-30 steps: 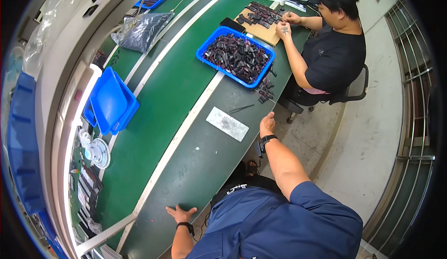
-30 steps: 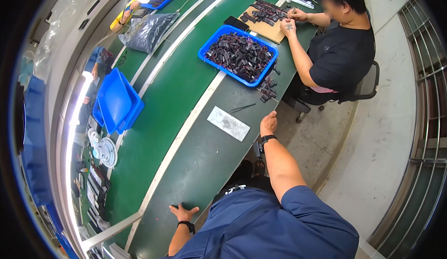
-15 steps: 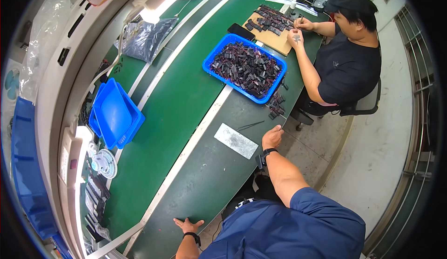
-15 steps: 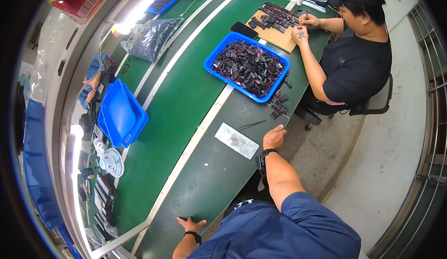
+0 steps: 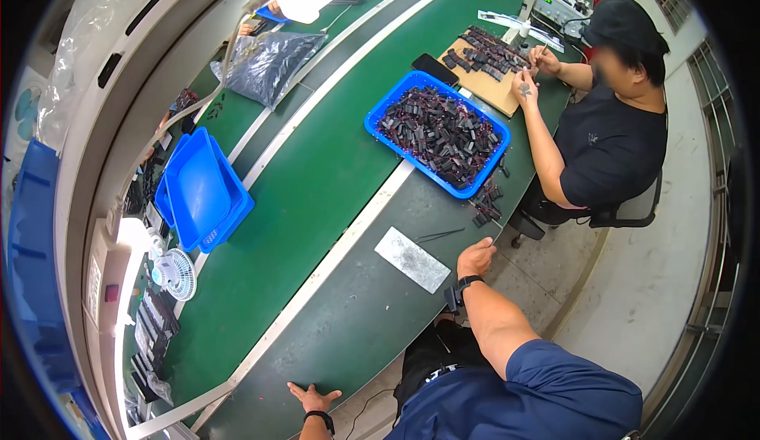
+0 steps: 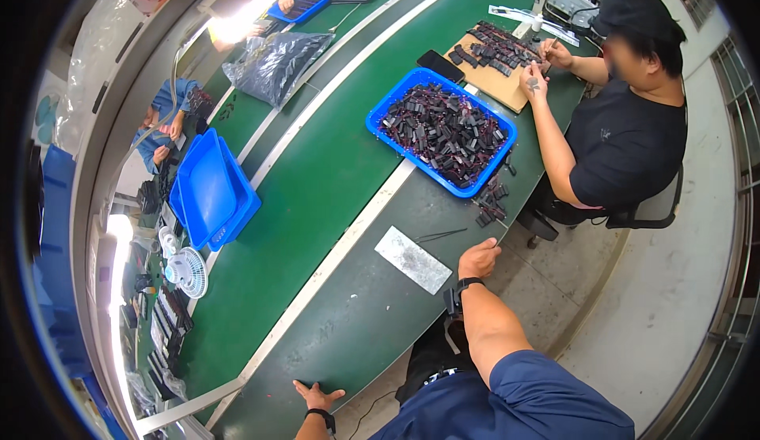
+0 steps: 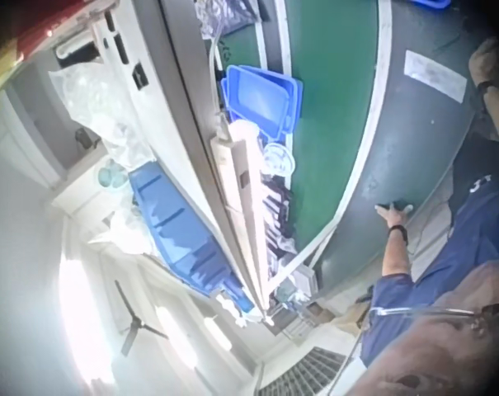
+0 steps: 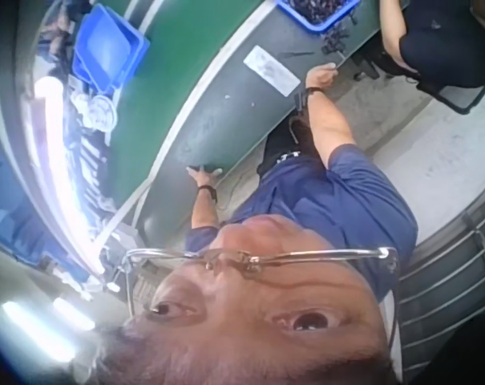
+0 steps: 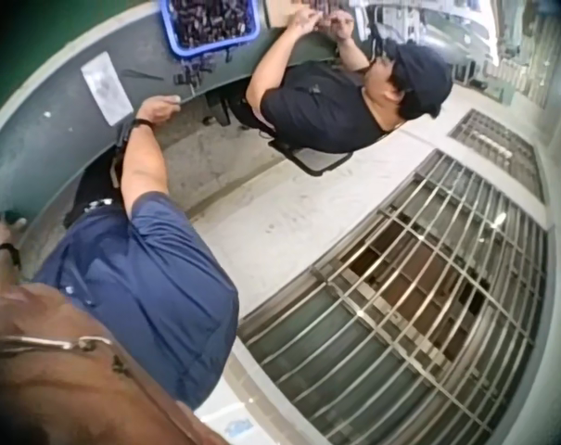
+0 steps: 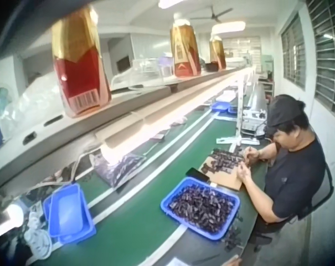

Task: Inspecting small metal parts at a workstation and moving trays along a factory production floor.

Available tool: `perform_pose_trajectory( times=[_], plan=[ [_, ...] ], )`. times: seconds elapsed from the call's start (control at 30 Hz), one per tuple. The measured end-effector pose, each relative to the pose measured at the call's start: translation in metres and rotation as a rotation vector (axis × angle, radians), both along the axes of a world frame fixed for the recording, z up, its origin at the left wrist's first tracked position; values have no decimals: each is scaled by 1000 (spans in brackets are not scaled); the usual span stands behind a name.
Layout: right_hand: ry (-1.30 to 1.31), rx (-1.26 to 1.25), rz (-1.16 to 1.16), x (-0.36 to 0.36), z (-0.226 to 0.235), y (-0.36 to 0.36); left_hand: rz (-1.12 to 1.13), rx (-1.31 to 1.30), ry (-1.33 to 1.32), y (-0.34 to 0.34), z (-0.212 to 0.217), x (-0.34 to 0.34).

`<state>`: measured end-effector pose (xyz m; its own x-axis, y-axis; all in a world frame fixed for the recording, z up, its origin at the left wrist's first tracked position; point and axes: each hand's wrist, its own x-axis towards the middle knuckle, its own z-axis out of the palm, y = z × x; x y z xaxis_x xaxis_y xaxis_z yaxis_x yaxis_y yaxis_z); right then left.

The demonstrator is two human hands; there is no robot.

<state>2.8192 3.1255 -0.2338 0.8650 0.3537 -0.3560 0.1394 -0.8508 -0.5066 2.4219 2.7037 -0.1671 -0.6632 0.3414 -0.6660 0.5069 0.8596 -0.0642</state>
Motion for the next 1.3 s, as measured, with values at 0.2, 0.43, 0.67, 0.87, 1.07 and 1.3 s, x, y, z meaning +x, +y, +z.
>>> perform_pose_trajectory(
  times=[0.2,0.43,0.67,0.87,1.07,1.3],
  plan=[
    [-30,8,2,1,-4,-1,-20,0,-2,0,0,-1],
    [-3,-18,5,2,-2,0,-7,-86,8,4,-1,0],
    [3,-24,-3,2,1,0,26,-60,-13,5,1,1],
    [7,-45,-4,2,0,0,16,-109,3,4,-3,-1],
    [-12,-52,-5,2,-4,1,27,-134,13,8,0,1],
    [-32,-25,-1,2,-8,0,1,-121,-4,9,4,1]
  ],
)
